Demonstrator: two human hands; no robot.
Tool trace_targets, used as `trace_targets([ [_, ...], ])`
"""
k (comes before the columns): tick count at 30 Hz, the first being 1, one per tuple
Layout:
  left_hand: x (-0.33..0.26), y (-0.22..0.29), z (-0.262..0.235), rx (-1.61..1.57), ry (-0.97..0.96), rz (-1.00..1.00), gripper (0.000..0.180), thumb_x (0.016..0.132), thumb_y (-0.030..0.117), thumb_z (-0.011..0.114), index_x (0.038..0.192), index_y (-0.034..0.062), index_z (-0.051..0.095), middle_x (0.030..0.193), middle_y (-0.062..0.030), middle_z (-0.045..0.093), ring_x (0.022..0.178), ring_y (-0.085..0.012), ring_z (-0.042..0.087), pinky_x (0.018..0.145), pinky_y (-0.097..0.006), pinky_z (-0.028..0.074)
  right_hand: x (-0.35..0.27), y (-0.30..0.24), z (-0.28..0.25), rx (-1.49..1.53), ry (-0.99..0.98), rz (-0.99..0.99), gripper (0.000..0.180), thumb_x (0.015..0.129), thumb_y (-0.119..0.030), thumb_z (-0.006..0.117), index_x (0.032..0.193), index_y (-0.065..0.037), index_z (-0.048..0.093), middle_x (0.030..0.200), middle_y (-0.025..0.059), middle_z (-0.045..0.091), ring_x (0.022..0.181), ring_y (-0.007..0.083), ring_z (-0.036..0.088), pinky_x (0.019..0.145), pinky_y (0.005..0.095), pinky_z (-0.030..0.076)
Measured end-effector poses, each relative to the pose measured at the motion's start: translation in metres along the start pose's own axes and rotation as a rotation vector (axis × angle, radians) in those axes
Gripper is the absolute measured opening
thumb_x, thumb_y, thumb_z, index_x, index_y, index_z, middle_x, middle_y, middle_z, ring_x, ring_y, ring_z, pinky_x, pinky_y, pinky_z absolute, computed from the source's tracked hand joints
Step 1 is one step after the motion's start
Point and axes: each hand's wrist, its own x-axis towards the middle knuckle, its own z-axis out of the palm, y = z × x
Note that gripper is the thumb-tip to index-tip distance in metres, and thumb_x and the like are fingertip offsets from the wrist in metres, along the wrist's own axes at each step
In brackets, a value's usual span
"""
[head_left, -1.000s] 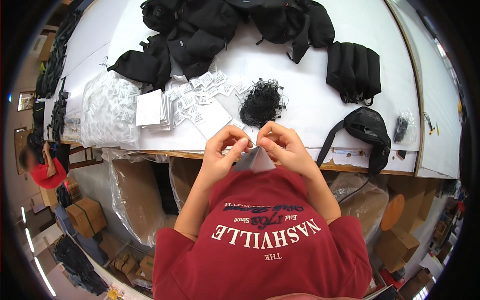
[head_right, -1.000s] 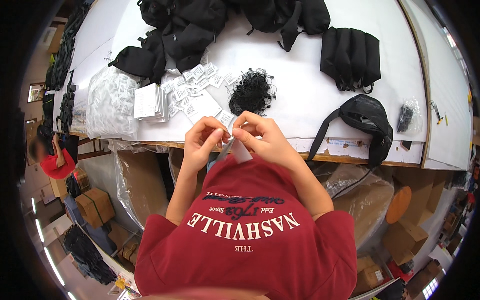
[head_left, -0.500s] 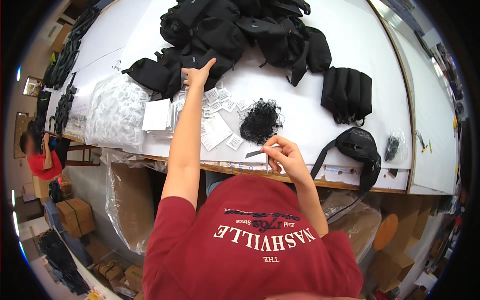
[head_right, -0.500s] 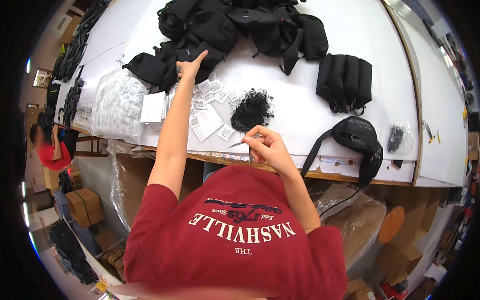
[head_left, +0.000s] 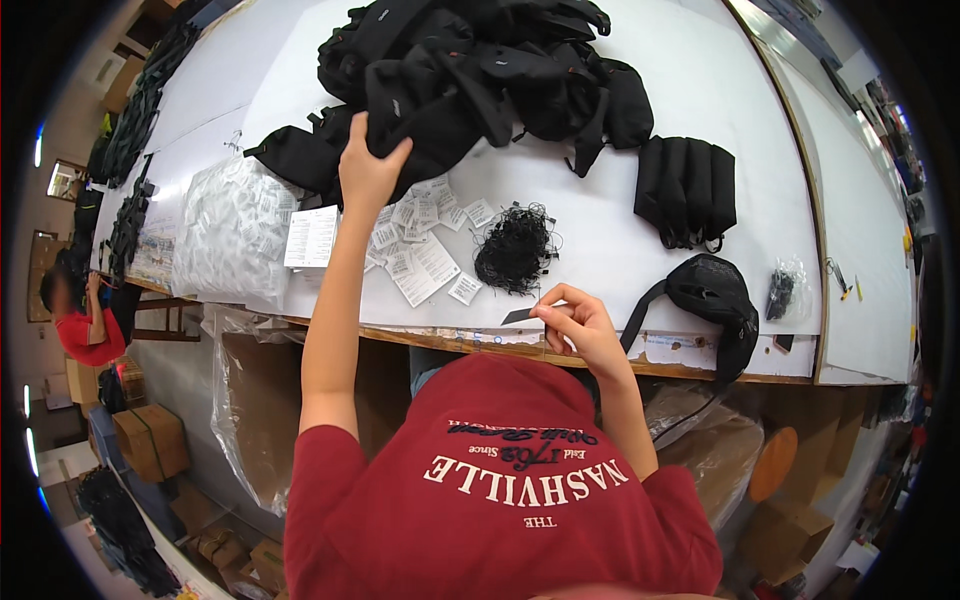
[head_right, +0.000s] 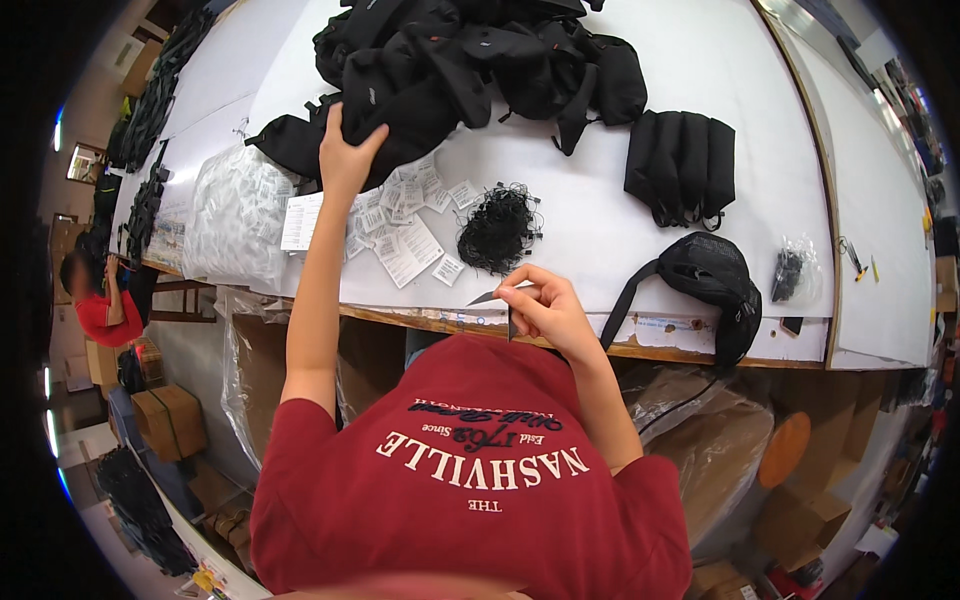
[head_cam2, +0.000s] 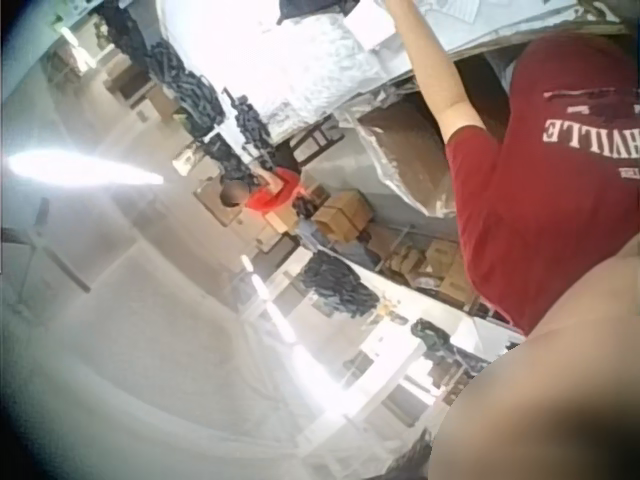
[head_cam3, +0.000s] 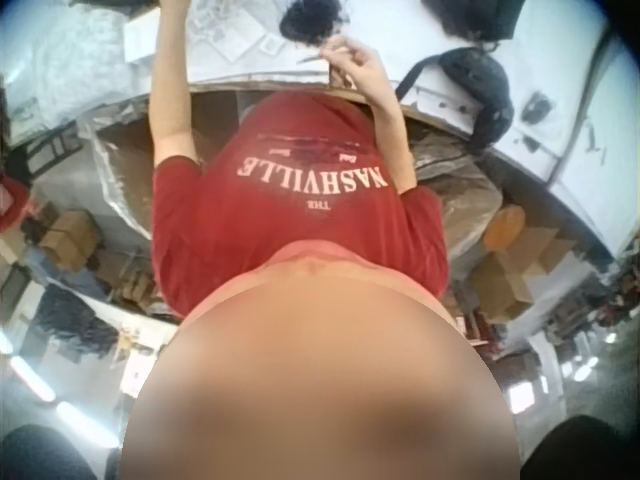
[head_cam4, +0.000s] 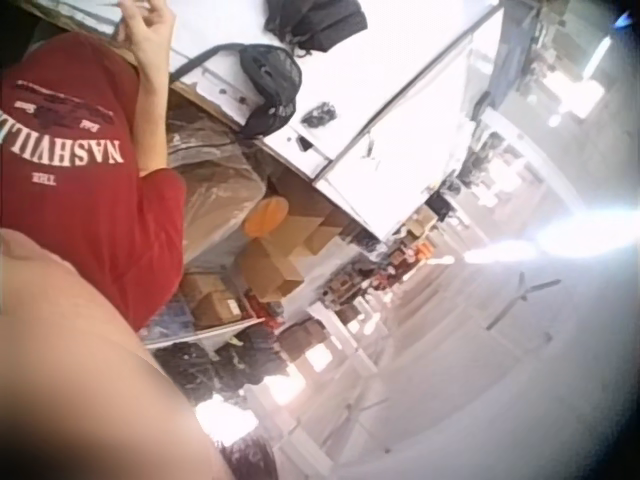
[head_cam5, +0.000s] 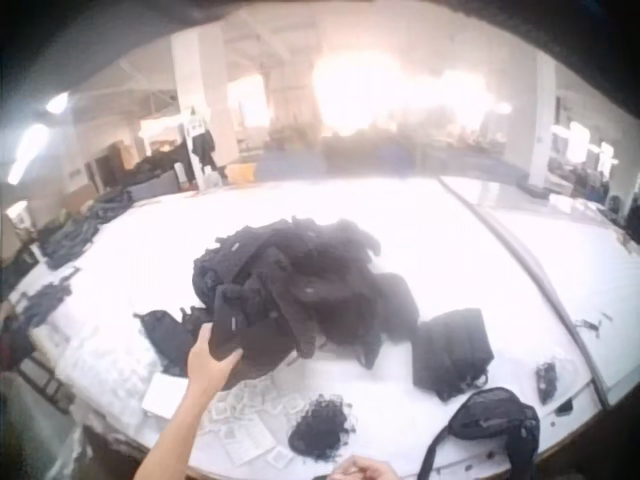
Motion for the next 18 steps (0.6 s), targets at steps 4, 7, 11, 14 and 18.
trace_targets([
  [4,-0.052,-0.013,-0.01,0.289,-0.17,0.561,0.053,0.062,0.007,0.075,0.112,0.0151,0.059,0.102,-0.0091,0.058,0.101,-0.0277,0.055,0.086,-0.037,0.04,-0.003,-0.004,0.003,-0.019,-0.067,0.049,0.014,0.091,-0.016,0.059,0.089,-0.002,0.058,0.053,-0.0034,0.049,0.044,0.0018,0.041,0.041,0.0181,0.027],
  [7,-0.084,-0.031,-0.013,0.542,-0.521,0.571,0.057,0.059,0.018,0.078,0.114,0.0228,0.06,0.119,-0.0067,0.052,0.12,-0.0258,0.042,0.1,-0.042,0.028,-0.005,-0.013,0.005,-0.088,-0.119,0.078,0.014,0.089,-0.015,0.061,0.087,-0.001,0.059,0.055,-0.0033,0.051,0.047,0.0024,0.044,0.044,0.0179,0.031],
  [11,-0.111,-0.033,-0.019,0.526,-0.664,0.356,0.062,0.059,0.042,0.081,0.114,0.0205,0.061,0.132,-0.0102,0.045,0.13,-0.0306,0.031,0.106,-0.048,0.02,-0.009,-0.016,0.002,-0.145,-0.124,0.081,0.013,0.089,-0.014,0.062,0.087,0.0,0.061,0.059,-0.0021,0.054,0.049,0.0032,0.047,0.044,0.018,0.033],
  [14,-0.105,0.001,-0.017,0.39,-0.456,0.382,0.036,0.07,0.035,0.076,0.093,0.0098,0.065,0.115,-0.007,0.055,0.115,-0.0267,0.044,0.096,-0.041,0.03,-0.012,-0.015,-0.003,-0.179,-0.097,0.09,0.013,0.088,-0.013,0.062,0.088,0.0,0.062,0.062,-0.0015,0.055,0.05,0.0032,0.049,0.043,0.0175,0.033],
  [18,-0.107,0.024,0.019,0.174,-0.293,0.423,0.012,0.079,0.02,0.067,0.081,0.0091,0.06,0.087,-0.0023,0.058,0.087,-0.023,0.053,0.079,-0.035,0.036,-0.01,-0.013,-0.008,-0.179,-0.073,0.082,0.012,0.088,-0.011,0.062,0.088,0.0,0.063,0.064,-0.0012,0.057,0.051,0.0031,0.05,0.043,0.0176,0.034],
])
